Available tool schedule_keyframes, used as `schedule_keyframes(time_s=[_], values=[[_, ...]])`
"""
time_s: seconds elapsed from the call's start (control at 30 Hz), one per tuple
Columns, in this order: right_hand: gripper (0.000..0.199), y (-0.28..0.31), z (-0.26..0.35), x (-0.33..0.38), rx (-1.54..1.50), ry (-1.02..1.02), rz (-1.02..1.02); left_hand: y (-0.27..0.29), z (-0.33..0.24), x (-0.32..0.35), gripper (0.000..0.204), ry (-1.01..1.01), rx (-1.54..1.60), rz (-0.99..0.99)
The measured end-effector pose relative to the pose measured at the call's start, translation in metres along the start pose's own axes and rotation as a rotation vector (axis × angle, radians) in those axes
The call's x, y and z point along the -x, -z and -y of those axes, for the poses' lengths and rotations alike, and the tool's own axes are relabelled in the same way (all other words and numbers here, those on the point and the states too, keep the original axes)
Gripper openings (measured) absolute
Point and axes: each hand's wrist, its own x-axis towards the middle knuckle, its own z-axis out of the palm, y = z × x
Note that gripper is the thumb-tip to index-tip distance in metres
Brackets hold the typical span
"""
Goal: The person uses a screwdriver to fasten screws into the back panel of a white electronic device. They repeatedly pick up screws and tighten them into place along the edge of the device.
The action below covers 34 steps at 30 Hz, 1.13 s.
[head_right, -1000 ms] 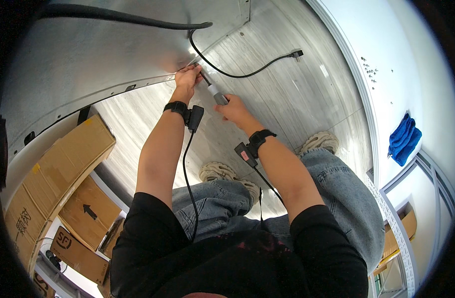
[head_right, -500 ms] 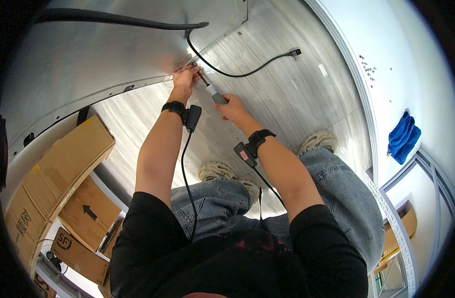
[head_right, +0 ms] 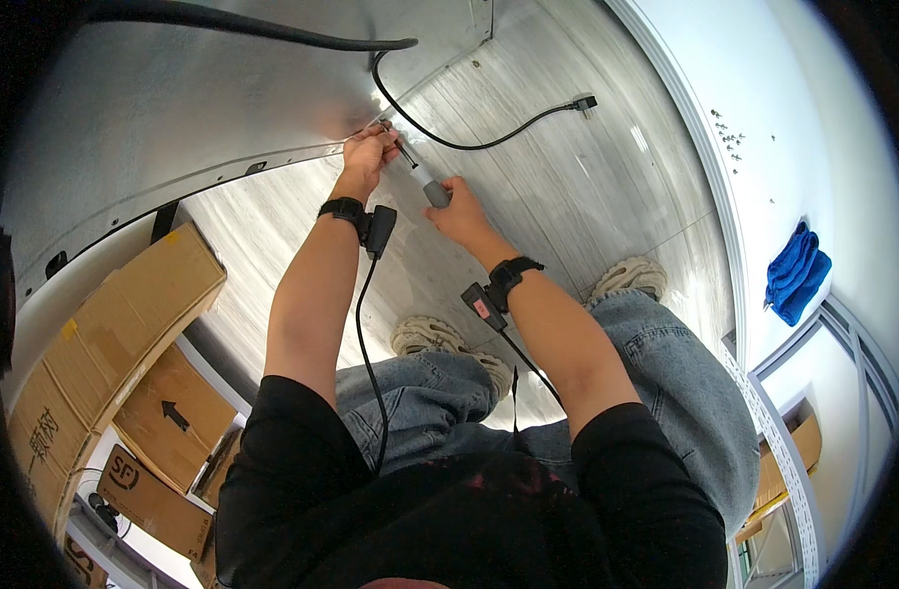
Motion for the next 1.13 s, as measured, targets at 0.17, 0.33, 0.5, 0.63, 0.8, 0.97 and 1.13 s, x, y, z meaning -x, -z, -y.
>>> schedule_keyframes(time_s=[0.17, 0.33, 0.5, 0.63, 0.8, 0.97, 1.13], values=[[0.051, -0.001, -0.014, -0.002, 0.000, 0.031, -0.003, 0.001, -0.005, 0.009, 0.017, 0.017, 0.012, 0.033], [0.050, -0.003, -0.031, -0.002, -0.011, 0.109, -0.030, 0.008, -0.004, 0.016, 0.015, 0.041, 0.116, 0.071], [0.043, 0.007, -0.017, 0.016, -0.053, 0.079, 0.006, 0.012, -0.003, 0.034, 0.016, -0.059, 0.059, 0.026], [0.035, 0.020, -0.018, 0.025, -0.212, 0.142, -0.035, -0.001, -0.023, 0.065, 0.014, -0.191, 0.017, 0.117], [0.033, 0.044, -0.018, 0.038, -0.289, 0.269, -0.151, -0.037, -0.054, 0.102, 0.014, -0.380, -0.035, 0.287], [0.034, 0.085, -0.022, 0.037, -0.358, 0.390, -0.292, -0.102, -0.080, 0.140, 0.012, -0.496, -0.090, 0.322], [0.032, 0.142, -0.010, 0.048, -0.330, 0.466, -0.442, -0.177, -0.090, 0.154, 0.014, -0.579, -0.174, 0.298]])
